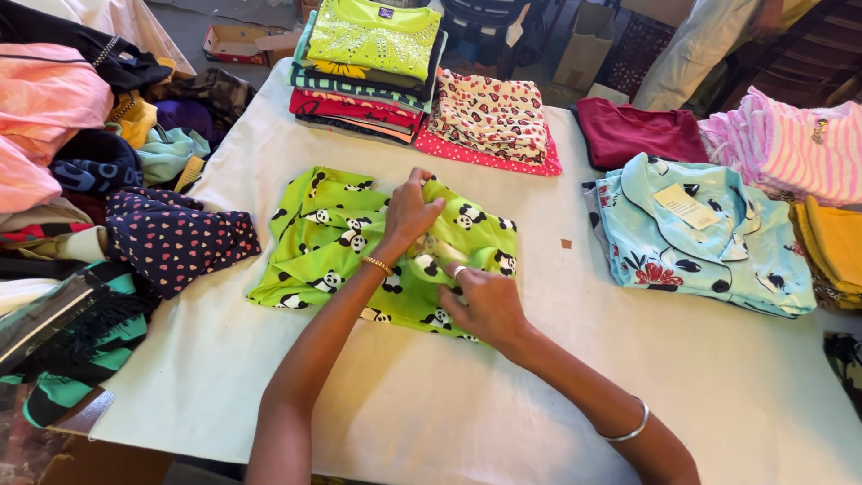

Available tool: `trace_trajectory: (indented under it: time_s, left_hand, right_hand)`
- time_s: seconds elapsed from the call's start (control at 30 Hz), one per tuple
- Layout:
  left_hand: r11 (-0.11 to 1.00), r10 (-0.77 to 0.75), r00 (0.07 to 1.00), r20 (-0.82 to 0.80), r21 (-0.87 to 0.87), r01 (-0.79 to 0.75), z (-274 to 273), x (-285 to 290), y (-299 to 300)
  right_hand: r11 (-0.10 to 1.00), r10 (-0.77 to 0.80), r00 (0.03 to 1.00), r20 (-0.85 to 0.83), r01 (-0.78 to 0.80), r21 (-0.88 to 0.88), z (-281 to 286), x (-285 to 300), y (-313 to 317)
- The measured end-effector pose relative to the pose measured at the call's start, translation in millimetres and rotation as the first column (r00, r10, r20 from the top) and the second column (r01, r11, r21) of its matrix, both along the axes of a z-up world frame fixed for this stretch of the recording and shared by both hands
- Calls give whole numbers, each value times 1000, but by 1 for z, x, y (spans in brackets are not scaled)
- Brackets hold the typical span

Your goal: Fold various pieces of clothing, including a pink striped top and a green panda-print shirt, and stack them neatly on a table.

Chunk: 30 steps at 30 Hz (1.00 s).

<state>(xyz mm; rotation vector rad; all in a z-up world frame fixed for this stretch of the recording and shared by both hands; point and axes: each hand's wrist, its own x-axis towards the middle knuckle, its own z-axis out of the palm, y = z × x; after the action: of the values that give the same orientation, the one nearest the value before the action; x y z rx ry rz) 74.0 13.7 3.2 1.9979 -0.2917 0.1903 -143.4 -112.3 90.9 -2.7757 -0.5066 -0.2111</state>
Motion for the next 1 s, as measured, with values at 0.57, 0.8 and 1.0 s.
trace_trajectory:
  time_s: [0.57, 0.8, 1.0]
  left_hand:
    - [785, -593, 636, 493, 531, 321, 74, -170, 5]
    - [759, -593, 601, 536, 621, 195, 58, -186, 74]
    - [674, -621, 692, 368, 702, 231, 6, -152, 101]
  right_hand:
    - [914, -82, 993, -88, 110, 390, -46, 106, -166]
    - [942, 36, 998, -45, -19, 336, -10, -19, -86]
    - [976, 87, 976, 200, -123, 177, -57, -39, -100]
